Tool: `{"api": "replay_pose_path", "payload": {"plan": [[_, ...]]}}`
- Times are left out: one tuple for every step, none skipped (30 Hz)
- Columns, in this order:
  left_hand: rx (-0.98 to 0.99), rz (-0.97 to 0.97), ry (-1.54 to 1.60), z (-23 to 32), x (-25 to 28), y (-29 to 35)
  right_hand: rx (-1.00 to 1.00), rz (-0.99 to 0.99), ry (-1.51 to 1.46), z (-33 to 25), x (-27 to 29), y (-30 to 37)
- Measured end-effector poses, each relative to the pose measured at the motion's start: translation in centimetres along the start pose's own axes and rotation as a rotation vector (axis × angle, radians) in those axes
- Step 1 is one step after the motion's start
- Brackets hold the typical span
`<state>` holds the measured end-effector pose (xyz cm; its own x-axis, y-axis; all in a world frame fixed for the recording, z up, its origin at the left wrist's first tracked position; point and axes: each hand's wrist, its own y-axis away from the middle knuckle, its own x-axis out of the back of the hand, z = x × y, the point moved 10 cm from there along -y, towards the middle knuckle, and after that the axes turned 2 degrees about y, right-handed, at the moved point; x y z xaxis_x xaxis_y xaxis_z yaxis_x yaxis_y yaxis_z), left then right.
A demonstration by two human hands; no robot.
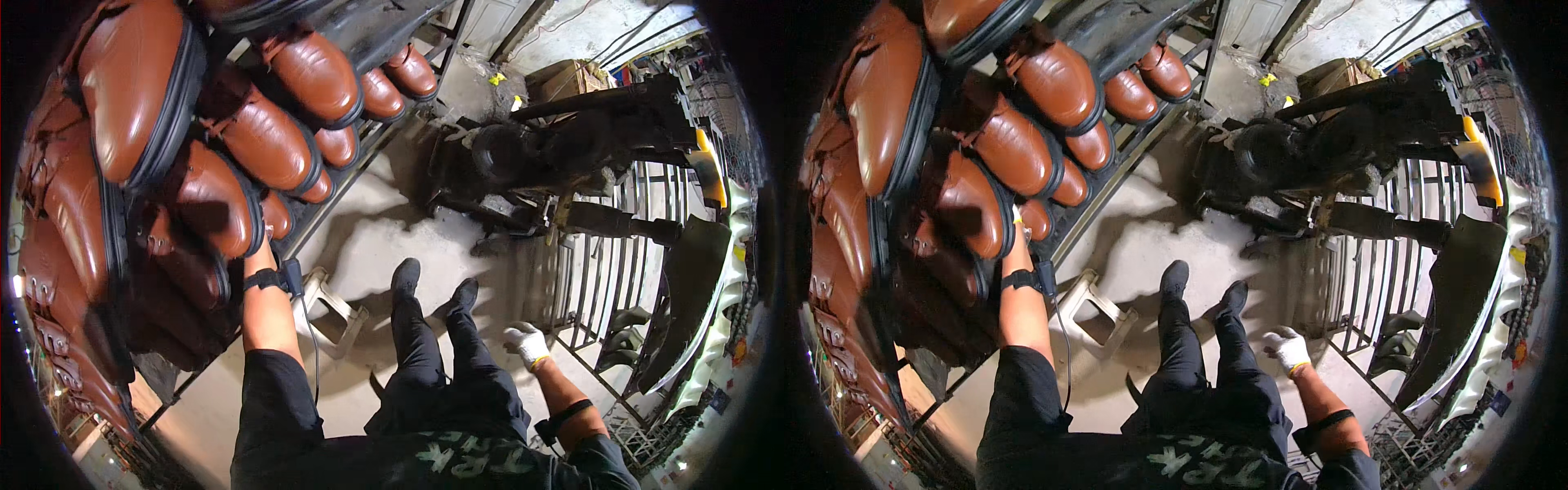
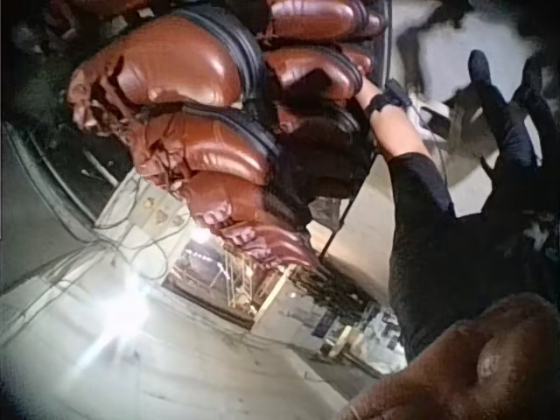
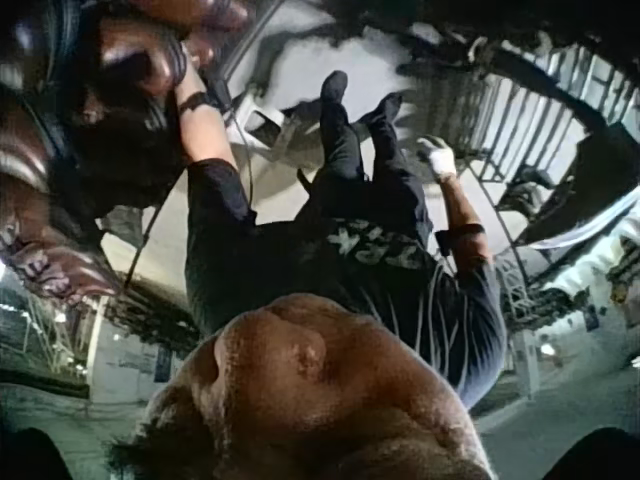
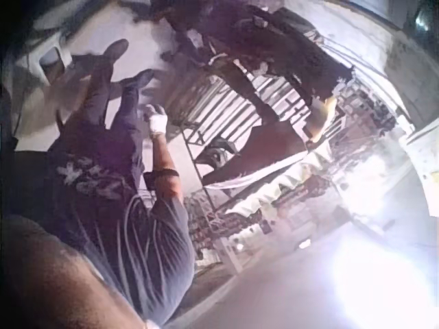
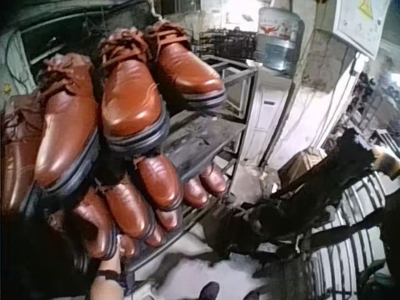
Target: Operating a shoe manufacturing machine to shape and attach soles to leather shoes.
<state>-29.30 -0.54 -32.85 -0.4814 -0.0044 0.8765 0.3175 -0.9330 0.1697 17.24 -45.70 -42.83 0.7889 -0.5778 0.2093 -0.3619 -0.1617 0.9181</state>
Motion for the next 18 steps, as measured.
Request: {"api": "replay_pose_path", "payload": {"plan": [[0.034,-0.023,0.047,-1.5,0.0,1.6,-0.01,0.04,-0.013,-0.1,2.0,0.5],[0.062,-0.052,0.1,-2.5,-0.3,3.2,-0.014,0.059,0.016,0.5,4.5,1.4],[0.081,-0.111,0.161,-3.2,-1.5,5.2,-0.009,0.144,0.093,1.2,7.7,3.1],[0.093,-0.184,0.226,-3.3,-3.0,7.3,0.067,0.149,0.195,0.0,9.4,3.3],[0.1,-0.281,0.284,-3.5,-4.3,9.9,0.12,0.171,0.292,-2.1,11.2,4.5],[0.107,-0.37,0.349,-2.8,-6.3,12.4,0.074,0.182,0.43,-6.2,10.1,6.8],[0.102,-0.494,0.425,-0.7,-9.2,15.3,0.287,0.304,0.715,-9.5,12.1,7.7],[0.085,-0.632,0.501,1.7,-12.0,18.2,0.273,0.4,0.562,-9.4,15.6,7.6],[0.053,-0.799,0.597,5.7,-15.6,21.6,0.403,0.4,-0.006,-5.9,23.2,6.4],[0.038,-0.888,0.656,7.8,-17.2,23.3,0.578,0.451,-0.206,-9.5,25.4,9.5],[0.026,-0.955,0.704,9.3,-17.9,24.2,0.765,0.47,-0.396,-15.8,25.5,13.8],[0.029,-0.995,0.744,9.8,-17.9,24.8,0.672,0.273,-0.892,-20.5,23.3,18.0],[0.029,-1.057,0.786,11.4,-18.0,26.1,0.771,-0.168,-0.997,-26.6,22.0,22.5],[0.027,-1.122,0.816,12.5,-17.9,27.0,0.985,0.19,-0.527,-27.9,25.4,25.6],[0.048,-1.122,0.83,12.0,-17.2,26.4,0.936,0.425,0.026,-34.7,21.5,31.1],[0.062,-1.145,0.85,12.2,-16.9,26.4,0.912,0.598,0.302,-38.1,18.5,34.2],[0.072,-1.181,0.861,12.5,-16.8,26.4,0.687,0.716,0.479,-39.8,17.9,35.1],[0.078,-1.226,0.872,13.4,-17.1,27.0,0.667,0.776,0.498,-40.3,19.8,33.9]]}}
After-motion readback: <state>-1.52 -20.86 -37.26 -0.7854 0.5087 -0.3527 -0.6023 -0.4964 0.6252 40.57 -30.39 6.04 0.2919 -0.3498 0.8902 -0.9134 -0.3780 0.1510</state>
